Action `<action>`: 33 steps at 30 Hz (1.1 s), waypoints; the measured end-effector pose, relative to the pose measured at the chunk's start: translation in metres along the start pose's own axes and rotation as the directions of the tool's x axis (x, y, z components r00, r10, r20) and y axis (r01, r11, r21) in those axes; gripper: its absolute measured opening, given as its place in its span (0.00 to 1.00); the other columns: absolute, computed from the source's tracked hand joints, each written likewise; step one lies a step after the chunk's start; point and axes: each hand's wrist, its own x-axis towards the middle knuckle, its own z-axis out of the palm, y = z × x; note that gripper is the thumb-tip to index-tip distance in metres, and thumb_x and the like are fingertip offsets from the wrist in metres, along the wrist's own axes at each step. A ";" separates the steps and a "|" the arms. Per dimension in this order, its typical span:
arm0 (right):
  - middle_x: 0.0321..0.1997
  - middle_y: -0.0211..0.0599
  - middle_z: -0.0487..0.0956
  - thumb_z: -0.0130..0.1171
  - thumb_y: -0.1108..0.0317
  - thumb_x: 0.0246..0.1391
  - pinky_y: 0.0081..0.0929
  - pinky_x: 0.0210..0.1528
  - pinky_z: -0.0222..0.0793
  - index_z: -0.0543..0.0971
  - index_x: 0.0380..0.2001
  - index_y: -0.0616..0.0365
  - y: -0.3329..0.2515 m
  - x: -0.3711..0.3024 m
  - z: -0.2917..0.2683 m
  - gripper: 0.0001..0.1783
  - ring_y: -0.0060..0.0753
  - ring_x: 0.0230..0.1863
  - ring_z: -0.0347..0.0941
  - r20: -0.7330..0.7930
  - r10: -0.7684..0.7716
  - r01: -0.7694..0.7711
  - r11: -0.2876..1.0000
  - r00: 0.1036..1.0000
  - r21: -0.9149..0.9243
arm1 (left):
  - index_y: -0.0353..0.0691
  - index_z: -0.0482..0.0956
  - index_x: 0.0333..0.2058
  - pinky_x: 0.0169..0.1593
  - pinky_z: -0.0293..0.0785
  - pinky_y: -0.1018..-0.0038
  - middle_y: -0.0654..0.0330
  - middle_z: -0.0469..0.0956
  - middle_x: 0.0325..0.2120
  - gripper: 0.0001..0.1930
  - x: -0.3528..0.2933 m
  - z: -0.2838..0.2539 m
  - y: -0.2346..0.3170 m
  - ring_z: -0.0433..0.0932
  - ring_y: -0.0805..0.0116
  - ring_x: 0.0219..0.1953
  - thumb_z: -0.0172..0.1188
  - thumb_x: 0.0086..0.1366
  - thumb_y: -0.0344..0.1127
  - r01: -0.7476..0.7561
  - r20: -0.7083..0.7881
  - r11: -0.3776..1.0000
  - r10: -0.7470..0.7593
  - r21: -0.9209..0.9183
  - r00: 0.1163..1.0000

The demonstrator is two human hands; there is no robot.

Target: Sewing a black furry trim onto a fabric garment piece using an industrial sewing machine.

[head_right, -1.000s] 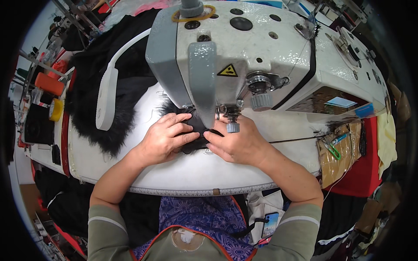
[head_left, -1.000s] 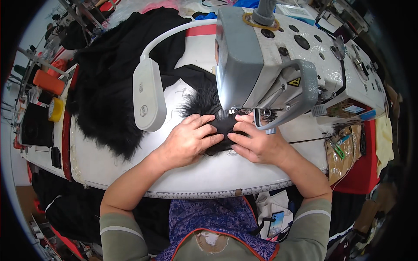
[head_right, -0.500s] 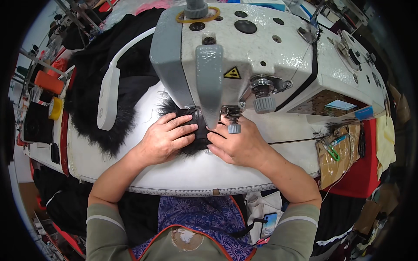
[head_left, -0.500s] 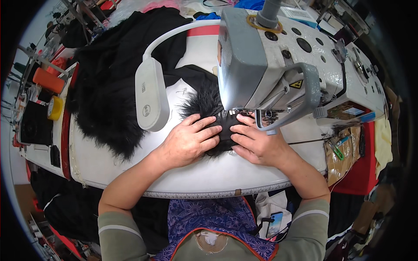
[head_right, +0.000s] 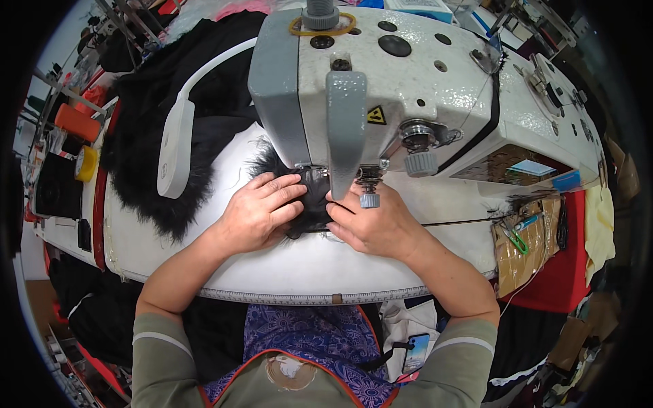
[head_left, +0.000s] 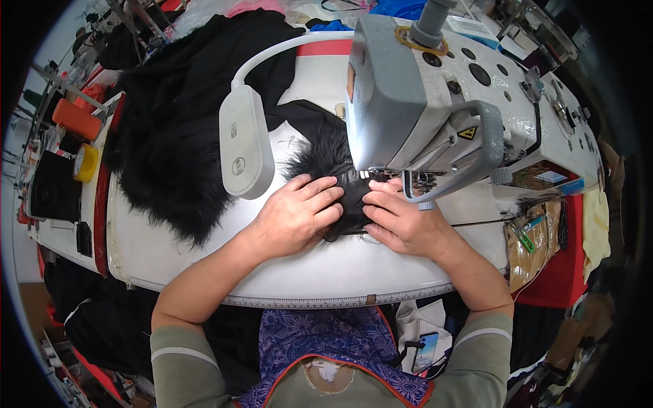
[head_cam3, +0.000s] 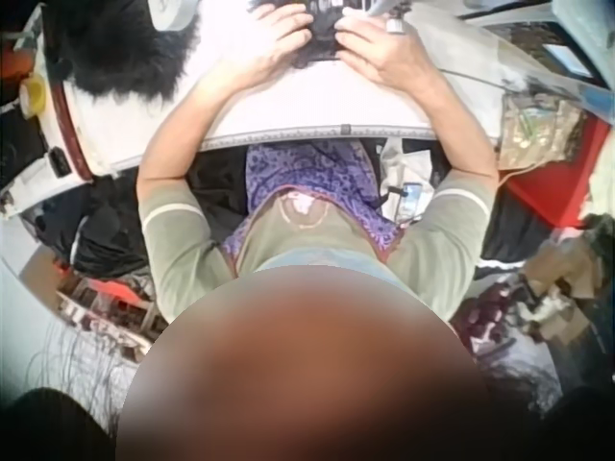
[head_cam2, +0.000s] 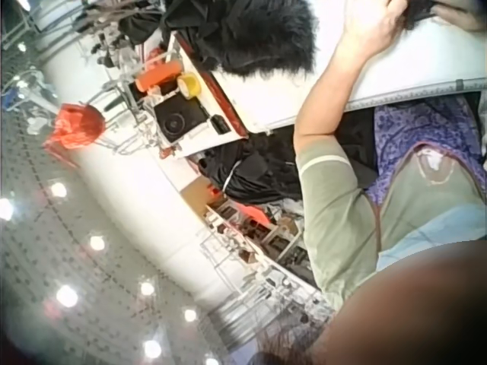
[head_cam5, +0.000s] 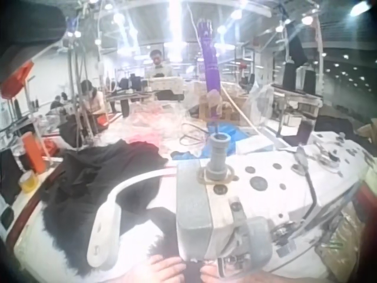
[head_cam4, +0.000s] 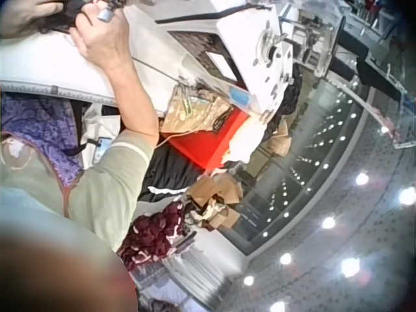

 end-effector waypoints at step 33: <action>0.48 0.27 0.79 0.69 0.60 0.43 0.36 0.50 0.68 0.81 0.37 0.52 0.003 -0.001 -0.006 0.17 0.32 0.50 0.75 -0.096 0.107 -0.120 0.983 0.990 -0.141 | 0.36 0.78 0.36 0.60 0.68 0.54 0.53 0.76 0.47 0.13 0.012 0.005 -0.015 0.69 0.54 0.59 0.62 0.53 0.35 -0.077 0.014 0.996 0.076 0.039 0.997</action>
